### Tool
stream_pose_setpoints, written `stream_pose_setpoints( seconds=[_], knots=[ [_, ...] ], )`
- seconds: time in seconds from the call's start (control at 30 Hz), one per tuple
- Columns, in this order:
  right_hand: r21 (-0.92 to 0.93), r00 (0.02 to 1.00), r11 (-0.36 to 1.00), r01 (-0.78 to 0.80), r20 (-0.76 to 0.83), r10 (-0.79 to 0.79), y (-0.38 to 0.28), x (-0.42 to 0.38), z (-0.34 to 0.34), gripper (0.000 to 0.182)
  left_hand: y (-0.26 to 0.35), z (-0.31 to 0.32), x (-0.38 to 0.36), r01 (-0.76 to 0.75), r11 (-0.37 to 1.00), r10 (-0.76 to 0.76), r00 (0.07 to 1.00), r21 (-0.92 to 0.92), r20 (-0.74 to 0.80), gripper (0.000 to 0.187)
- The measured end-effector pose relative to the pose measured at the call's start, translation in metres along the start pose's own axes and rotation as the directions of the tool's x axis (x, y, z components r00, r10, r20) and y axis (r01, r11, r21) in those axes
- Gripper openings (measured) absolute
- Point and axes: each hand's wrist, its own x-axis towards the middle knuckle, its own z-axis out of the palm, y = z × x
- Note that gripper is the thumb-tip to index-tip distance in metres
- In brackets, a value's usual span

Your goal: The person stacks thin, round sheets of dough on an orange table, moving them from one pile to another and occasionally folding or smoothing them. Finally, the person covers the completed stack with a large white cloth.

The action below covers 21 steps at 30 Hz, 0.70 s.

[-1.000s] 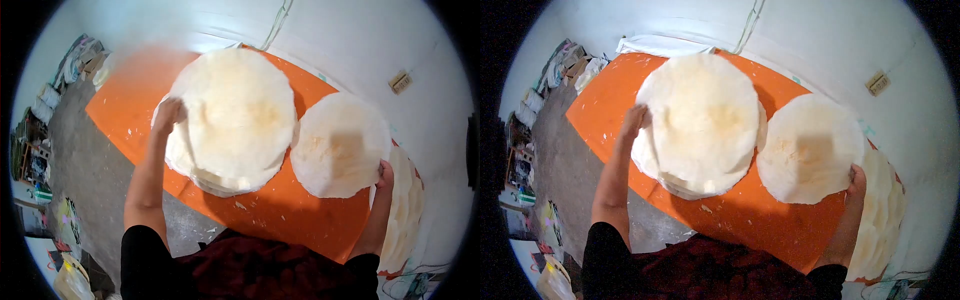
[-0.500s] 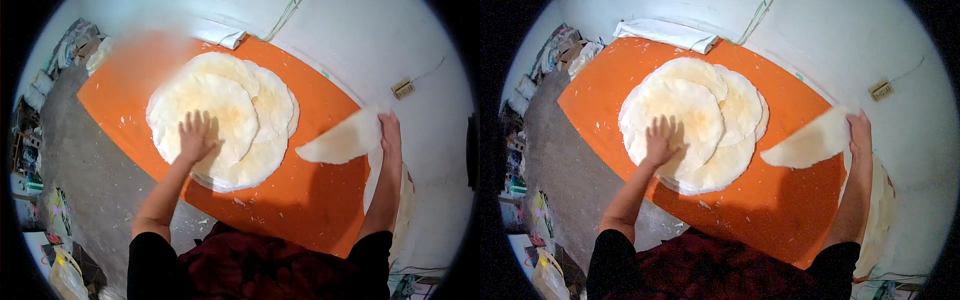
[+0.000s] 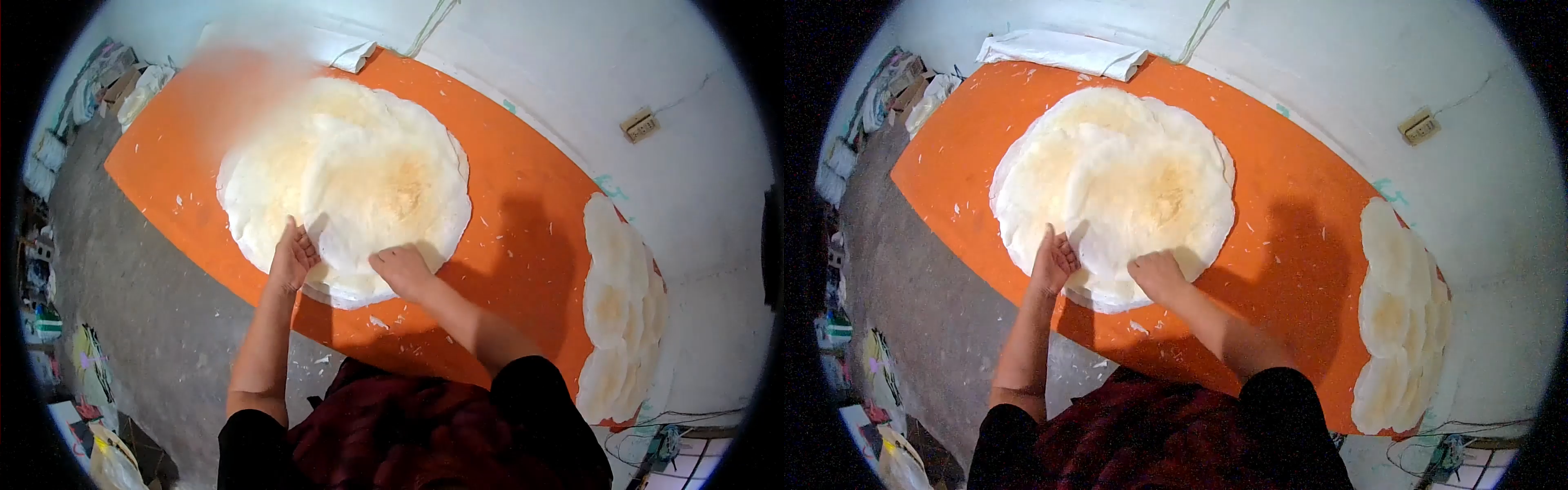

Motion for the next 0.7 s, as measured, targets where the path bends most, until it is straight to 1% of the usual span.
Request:
stream_pose_setpoints(
  seconds=[0.07,0.1,0.17,0.2,0.23,0.27,0.3,0.33,0.37,0.4,0.43,0.5,0.53,0.57,0.6,0.67,0.7],
  knots=[
    [0.082,0.993,0.995,-0.056,-0.096,0.064,0.000,-0.017,0.017,0.024,-0.003,-0.003,0.001,0.031,0.997,-0.024,0.995,0.071,-0.092,0.042],
    [0.085,0.986,0.989,-0.118,-0.111,0.127,0.000,-0.020,0.015,0.024,-0.002,0.002,0.002,0.030,0.992,-0.011,0.989,0.125,-0.147,0.028],
    [0.093,0.958,0.966,-0.241,-0.136,0.252,0.002,-0.027,0.010,0.024,-0.009,0.011,0.017,-0.005,0.970,0.061,0.973,0.243,-0.224,0.020],
    [0.075,0.955,0.964,-0.256,-0.132,0.264,0.007,-0.027,0.012,0.023,-0.010,0.019,0.024,-0.025,0.953,0.106,0.961,0.303,-0.255,0.016],
    [0.056,0.952,0.961,-0.271,-0.130,0.277,0.015,-0.027,0.015,0.023,-0.003,0.035,0.020,-0.038,0.917,0.135,0.966,0.397,-0.220,0.010],
    [0.038,0.948,0.957,-0.287,-0.131,0.290,0.021,-0.027,0.018,0.022,0.000,0.047,0.019,-0.141,0.914,0.218,0.962,0.381,-0.165,0.009],
    [0.022,0.931,0.960,-0.278,-0.238,0.275,0.022,-0.028,0.016,0.023,0.001,0.057,0.019,-0.240,0.902,0.298,0.948,0.360,-0.113,0.008],
    [0.016,0.921,0.962,-0.271,-0.287,0.264,0.020,-0.029,0.009,0.024,0.004,0.070,0.013,-0.333,0.882,0.374,0.925,0.333,-0.064,0.007],
    [0.011,0.907,0.964,-0.264,-0.337,0.252,0.017,-0.029,0.000,0.025,0.009,0.080,0.000,-0.382,0.868,0.421,0.905,0.318,-0.063,0.007],
    [0.009,0.889,0.965,-0.261,-0.387,0.244,0.016,-0.029,-0.004,0.025,0.011,0.073,0.000,-0.375,0.862,0.434,0.894,0.340,-0.113,0.008],
    [0.020,0.864,0.970,-0.242,-0.450,0.225,0.018,-0.029,-0.003,0.028,0.009,0.059,0.000,-0.307,0.877,0.390,0.904,0.369,-0.177,0.006],
    [0.014,0.913,0.960,-0.281,-0.304,0.271,0.019,-0.027,0.005,0.029,-0.010,0.017,0.011,-0.187,0.898,0.319,0.901,0.398,-0.296,0.006],
    [0.006,0.929,0.955,-0.297,-0.229,0.290,0.021,-0.026,0.012,0.029,-0.013,0.020,-0.003,-0.066,0.865,0.268,0.898,0.497,-0.348,0.010],
    [0.046,0.938,0.951,-0.306,-0.154,0.309,0.021,-0.029,0.024,0.031,-0.022,0.014,-0.007,-0.031,0.857,0.240,0.907,0.515,-0.345,0.011],
    [0.064,0.934,0.952,-0.299,-0.182,0.306,0.020,-0.033,0.032,0.031,-0.029,0.006,-0.009,0.005,0.846,0.211,0.915,0.533,-0.344,0.012],
    [0.104,0.919,0.949,-0.299,-0.235,0.315,0.019,-0.044,0.043,0.031,-0.032,0.001,-0.014,-0.022,0.838,0.234,0.917,0.545,-0.322,0.013],
    [0.153,0.917,0.940,-0.304,-0.221,0.333,0.019,-0.046,0.047,0.032,-0.036,-0.001,-0.013,-0.032,0.832,0.234,0.925,0.554,-0.298,0.014]
  ],
)
